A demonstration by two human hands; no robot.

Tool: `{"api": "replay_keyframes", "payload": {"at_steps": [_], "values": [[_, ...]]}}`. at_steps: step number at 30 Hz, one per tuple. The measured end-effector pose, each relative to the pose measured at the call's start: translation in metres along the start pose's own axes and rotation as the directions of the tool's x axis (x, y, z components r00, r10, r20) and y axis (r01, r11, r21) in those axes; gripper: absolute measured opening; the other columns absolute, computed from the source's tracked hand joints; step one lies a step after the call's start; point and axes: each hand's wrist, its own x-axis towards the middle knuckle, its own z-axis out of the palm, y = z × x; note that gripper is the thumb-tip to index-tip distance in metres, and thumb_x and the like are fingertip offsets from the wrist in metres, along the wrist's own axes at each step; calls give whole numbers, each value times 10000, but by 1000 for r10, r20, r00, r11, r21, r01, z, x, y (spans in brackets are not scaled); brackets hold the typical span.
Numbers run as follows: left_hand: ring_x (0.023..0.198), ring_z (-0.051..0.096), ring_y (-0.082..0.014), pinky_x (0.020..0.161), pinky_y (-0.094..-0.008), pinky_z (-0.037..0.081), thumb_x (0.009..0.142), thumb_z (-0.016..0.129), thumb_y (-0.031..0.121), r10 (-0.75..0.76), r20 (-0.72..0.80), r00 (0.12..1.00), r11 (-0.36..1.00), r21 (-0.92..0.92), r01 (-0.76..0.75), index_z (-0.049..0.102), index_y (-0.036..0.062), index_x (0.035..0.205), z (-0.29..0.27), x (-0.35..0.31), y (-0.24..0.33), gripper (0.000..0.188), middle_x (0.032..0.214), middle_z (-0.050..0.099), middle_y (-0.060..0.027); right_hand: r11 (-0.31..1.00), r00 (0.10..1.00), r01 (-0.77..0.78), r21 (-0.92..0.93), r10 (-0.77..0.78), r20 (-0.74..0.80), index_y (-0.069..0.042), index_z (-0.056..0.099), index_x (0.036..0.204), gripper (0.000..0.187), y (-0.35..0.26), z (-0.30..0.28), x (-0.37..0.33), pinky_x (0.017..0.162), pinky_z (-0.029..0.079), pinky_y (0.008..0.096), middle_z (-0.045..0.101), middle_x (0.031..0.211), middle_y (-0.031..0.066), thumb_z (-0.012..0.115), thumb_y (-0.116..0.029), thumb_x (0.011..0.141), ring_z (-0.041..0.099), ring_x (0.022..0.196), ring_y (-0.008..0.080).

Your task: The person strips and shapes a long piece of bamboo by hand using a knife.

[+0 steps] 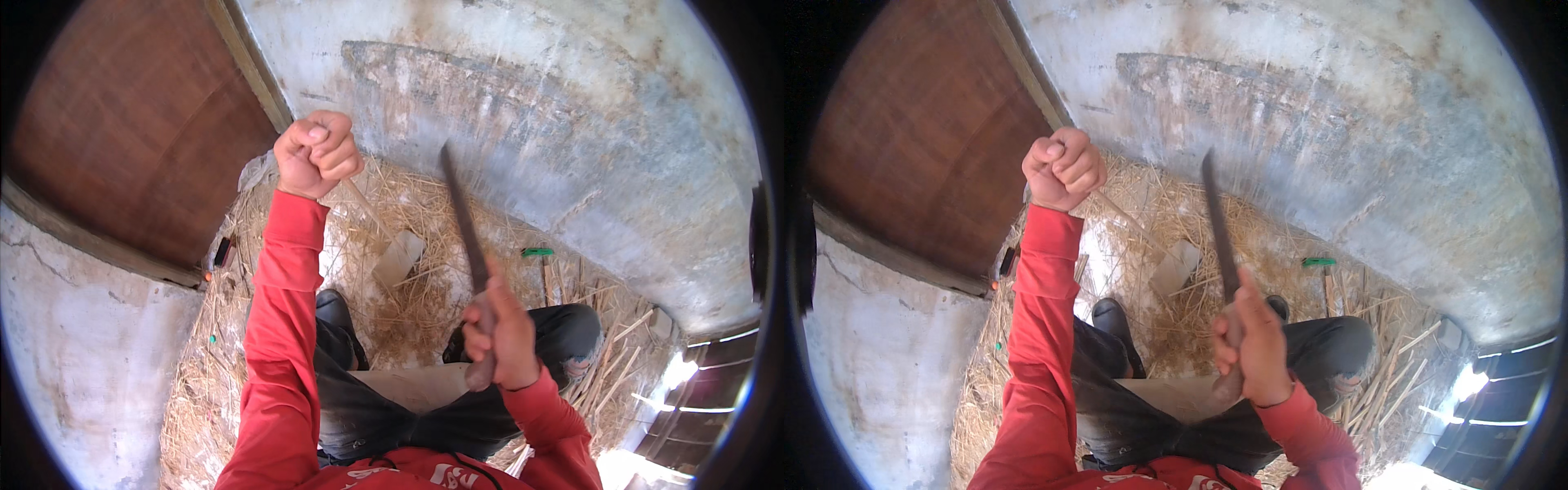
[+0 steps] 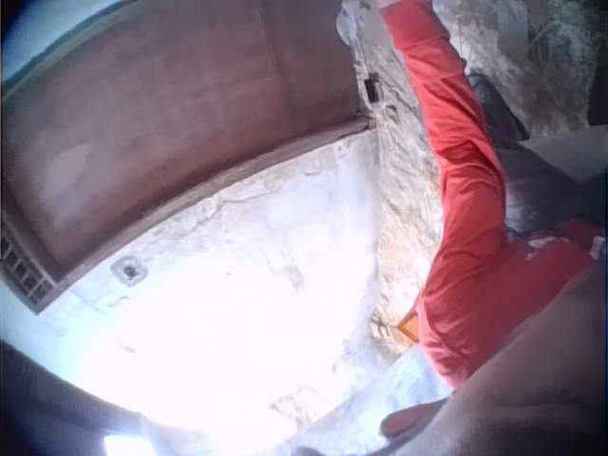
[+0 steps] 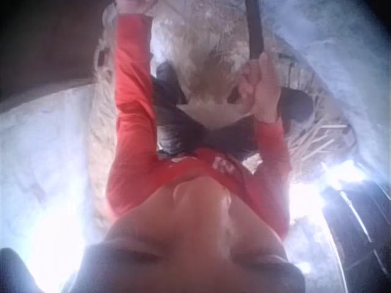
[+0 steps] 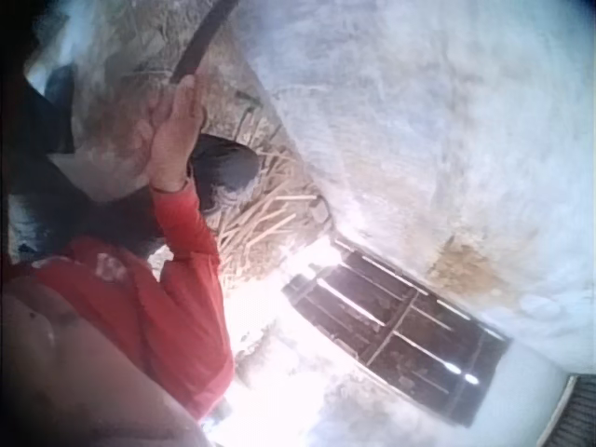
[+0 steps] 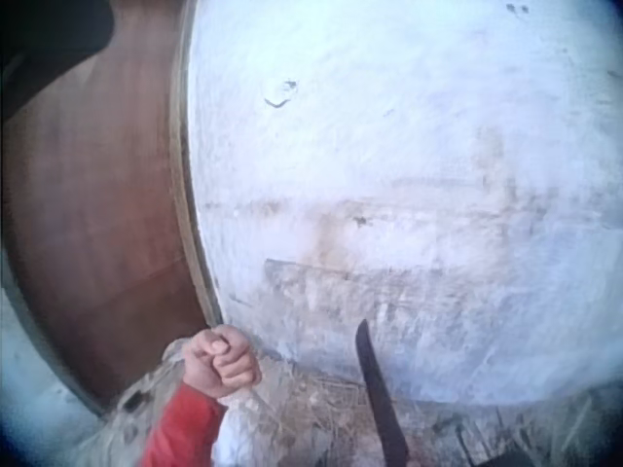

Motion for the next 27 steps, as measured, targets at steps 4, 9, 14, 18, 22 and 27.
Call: {"api": "replay_keyframes", "payload": {"at_steps": [4, 9, 14, 18, 22, 27], "values": [[358, 207, -64, 399, -298, 139, 907, 552, 259, 17, -48, 999, 998, 58, -15, 397, 160, 622, 3, 5, -6, 339, 476, 315, 79, 874, 880, 462, 152, -473, 43, -275, 175, 1666, 601, -13, 18, -16, 379, 417, 286, 521, 818, 56, 387, -431, 1126, 458, 450, 109], [380, 179, -61, 416, -302, 134, 910, 523, 263, 52, -150, 987, 992, 121, -34, 375, 171, 626, 8, 12, -6, 333, 487, 273, 88, 987, 969, 143, -78, -124, 213, -271, 200, 1665, 592, 38, 19, -19, 409, 429, 280, 549, 816, 67, 395, -426, 1128, 471, 472, 117], [397, 150, -66, 428, -304, 141, 907, 513, 258, 77, -210, 975, 988, 150, -46, 367, 173, 630, 5, 3, -1, 325, 497, 259, 92, 996, 999, -32, 87, 32, 0, -262, 213, 1667, 573, 21, 0, -4, 436, 438, 272, 538, 840, 64, 394, -381, 1136, 446, 484, 103], [410, 149, -71, 436, -297, 155, 907, 513, 258, 78, -205, 976, 983, 176, -41, 368, 171, 629, 8, 7, -5, 325, 502, 255, 92, 809, 835, 533, 249, -551, 2, -250, 170, 1675, 571, 9, 28, -21, 426, 436, 263, 520, 832, 71, 341, -368, 1144, 465, 473, 112], [426, 153, -72, 442, -292, 160, 912, 522, 265, 104, -251, 962, 981, 185, -57, 370, 169, 636, 9, 18, -12, 329, 505, 262, 86, 810, 785, 586, -22, -561, 263, -337, 134, 1668, 624, 74, 17, 0, 395, 440, 262, 556, 828, 55, 441, -369, 1125, 458, 456, 110], [452, 139, -81, 453, -295, 164, 928, 530, 283, 236, -359, 903, 958, 243, -154, 366, 162, 653, 4, 11, -7, 342, 522, 251, 74, 981, 980, -190, 44, 192, -49, -285, 238, 1661, 610, 112, -8, 30, 419, 441, 261, 546, 832, 43, 504, -316, 1113, 463, 483, 95]]}}
